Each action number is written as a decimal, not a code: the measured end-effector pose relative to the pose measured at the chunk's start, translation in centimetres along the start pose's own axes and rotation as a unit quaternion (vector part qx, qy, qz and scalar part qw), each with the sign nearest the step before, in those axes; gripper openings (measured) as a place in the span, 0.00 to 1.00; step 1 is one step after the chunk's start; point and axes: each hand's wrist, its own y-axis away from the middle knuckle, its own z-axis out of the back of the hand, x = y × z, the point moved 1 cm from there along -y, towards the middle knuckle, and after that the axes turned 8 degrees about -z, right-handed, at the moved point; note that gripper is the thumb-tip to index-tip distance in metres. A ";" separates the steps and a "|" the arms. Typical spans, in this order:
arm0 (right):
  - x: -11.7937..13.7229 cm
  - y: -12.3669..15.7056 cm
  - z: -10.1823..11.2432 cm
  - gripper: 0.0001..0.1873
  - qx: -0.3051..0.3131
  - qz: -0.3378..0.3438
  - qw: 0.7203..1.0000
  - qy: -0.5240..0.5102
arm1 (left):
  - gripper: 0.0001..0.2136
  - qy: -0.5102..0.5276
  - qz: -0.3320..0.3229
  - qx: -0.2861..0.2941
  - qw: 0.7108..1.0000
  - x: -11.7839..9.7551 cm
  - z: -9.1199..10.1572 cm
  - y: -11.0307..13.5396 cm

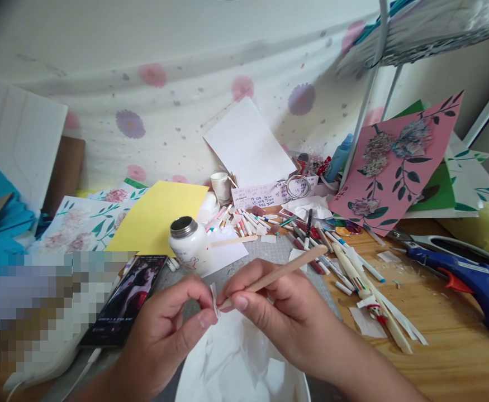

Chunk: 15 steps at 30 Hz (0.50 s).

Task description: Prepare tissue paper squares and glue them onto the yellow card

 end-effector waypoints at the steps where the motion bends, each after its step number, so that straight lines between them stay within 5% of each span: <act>1: 0.0 0.0 0.0 0.08 0.000 0.004 1.000 0.012 | 0.05 -0.008 0.008 -0.002 1.000 0.0 0.0 0.0; 9: 0.0 -0.1 0.1 0.09 -0.002 -0.011 1.000 -0.015 | 0.07 0.025 0.049 0.000 0.998 -0.1 -0.1 -0.2; 15: -0.9 -0.4 1.4 0.06 -0.013 -0.055 0.981 -0.186 | 0.06 0.134 0.115 0.026 0.984 1.0 0.0 0.4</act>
